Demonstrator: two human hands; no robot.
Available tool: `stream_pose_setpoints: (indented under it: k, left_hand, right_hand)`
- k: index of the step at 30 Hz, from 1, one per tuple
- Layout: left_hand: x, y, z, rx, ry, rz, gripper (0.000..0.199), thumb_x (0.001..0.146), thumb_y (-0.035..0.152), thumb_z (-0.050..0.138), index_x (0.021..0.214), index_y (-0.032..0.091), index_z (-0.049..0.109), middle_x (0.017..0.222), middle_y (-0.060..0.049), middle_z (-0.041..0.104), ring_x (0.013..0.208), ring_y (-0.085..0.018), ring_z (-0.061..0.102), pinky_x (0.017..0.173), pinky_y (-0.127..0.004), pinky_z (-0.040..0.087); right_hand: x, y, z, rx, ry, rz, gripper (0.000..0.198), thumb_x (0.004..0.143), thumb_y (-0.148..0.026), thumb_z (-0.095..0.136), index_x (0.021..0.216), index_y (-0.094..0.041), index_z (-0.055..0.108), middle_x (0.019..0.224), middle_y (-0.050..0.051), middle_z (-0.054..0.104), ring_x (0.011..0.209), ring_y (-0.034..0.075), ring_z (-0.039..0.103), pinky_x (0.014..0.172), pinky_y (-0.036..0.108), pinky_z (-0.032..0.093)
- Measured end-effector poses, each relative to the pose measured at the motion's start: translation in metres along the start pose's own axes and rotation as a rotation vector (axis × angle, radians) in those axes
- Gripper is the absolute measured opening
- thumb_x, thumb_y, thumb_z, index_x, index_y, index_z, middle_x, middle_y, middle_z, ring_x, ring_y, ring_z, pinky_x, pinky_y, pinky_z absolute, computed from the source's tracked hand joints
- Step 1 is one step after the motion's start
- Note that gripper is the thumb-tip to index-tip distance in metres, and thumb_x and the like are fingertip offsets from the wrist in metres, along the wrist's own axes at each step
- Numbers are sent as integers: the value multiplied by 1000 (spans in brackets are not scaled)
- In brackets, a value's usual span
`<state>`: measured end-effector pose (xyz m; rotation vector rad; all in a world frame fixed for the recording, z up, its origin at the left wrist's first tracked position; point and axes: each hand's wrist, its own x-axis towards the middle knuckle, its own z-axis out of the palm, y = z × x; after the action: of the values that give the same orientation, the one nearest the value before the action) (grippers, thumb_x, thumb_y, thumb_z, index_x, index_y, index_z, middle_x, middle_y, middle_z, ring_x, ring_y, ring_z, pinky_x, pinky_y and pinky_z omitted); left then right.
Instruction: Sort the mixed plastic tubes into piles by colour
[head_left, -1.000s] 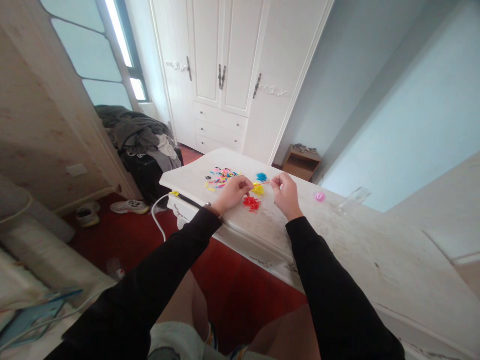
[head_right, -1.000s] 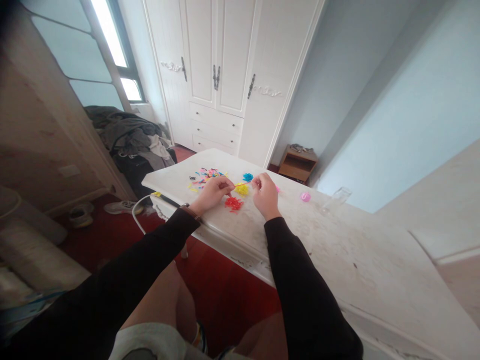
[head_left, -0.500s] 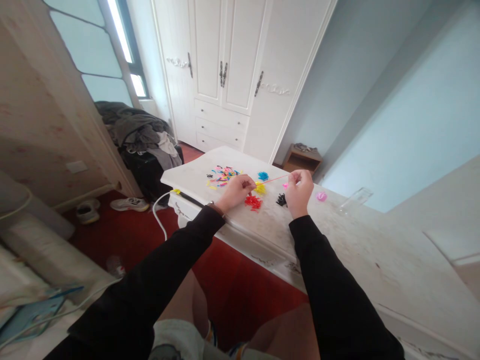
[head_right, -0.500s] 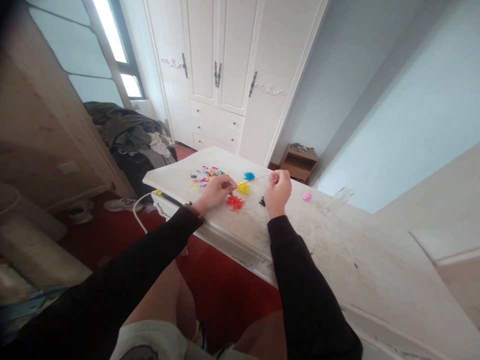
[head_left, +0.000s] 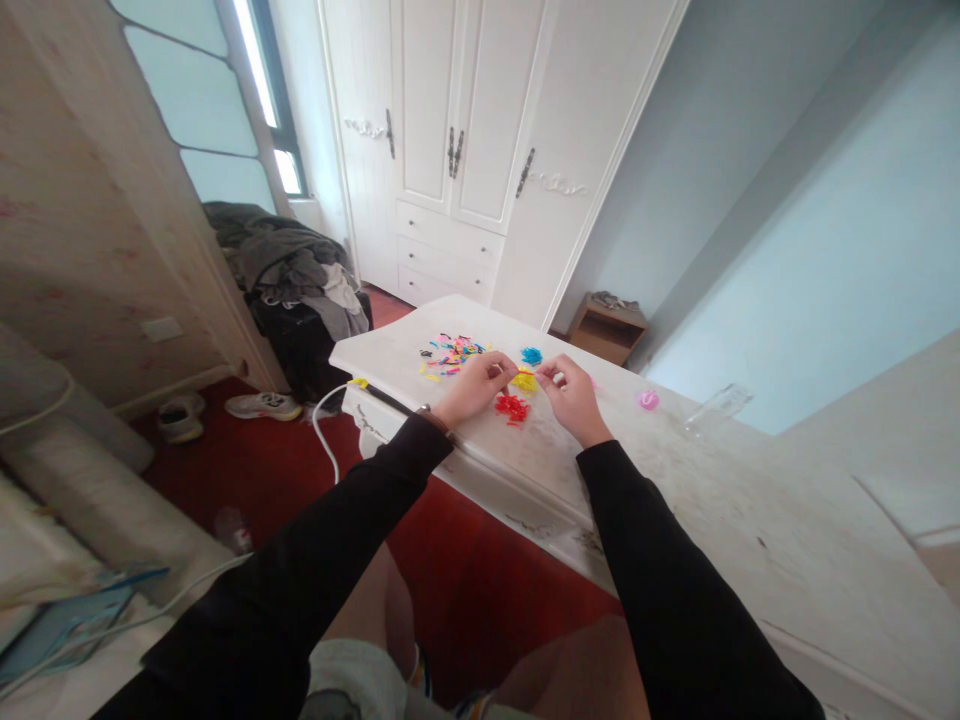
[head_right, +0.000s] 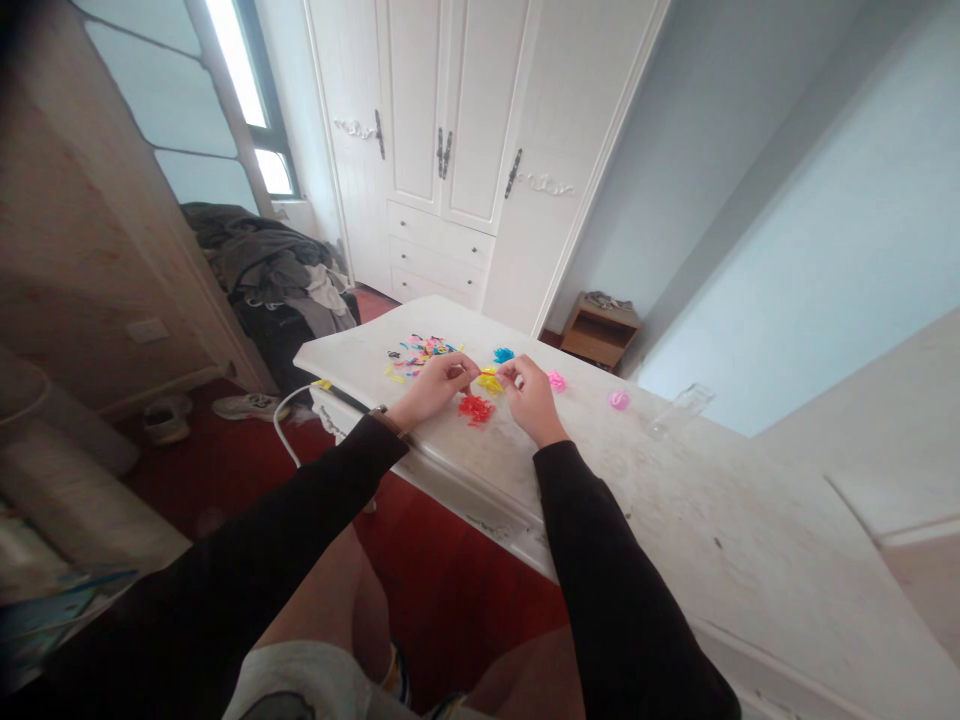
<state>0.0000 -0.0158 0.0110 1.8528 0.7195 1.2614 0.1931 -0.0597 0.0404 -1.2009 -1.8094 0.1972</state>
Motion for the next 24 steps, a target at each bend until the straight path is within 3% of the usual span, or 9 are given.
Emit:
stream_pose_setpoints:
  k: [12,24]
  left_hand:
    - [2,-2,-1,-62,21,-41,18,92,28,55,84,15,63,79,-2,64,59,-10,64,59,-21,49]
    - [2,0,-1,-37,31,-45,19,93,30,55,84,15,63,78,-2,63,59,-10,64,59,-21,49]
  right_hand:
    - [1,-3,0,55,17,46,13,82,-33,64,80,-21,67,84,6,70,79,22,62,66,33,45]
    - [-2,3,2,66,-238,25,12,81,-29,67,80,-21,75,83,4,75,73,18,63,68,32,46]
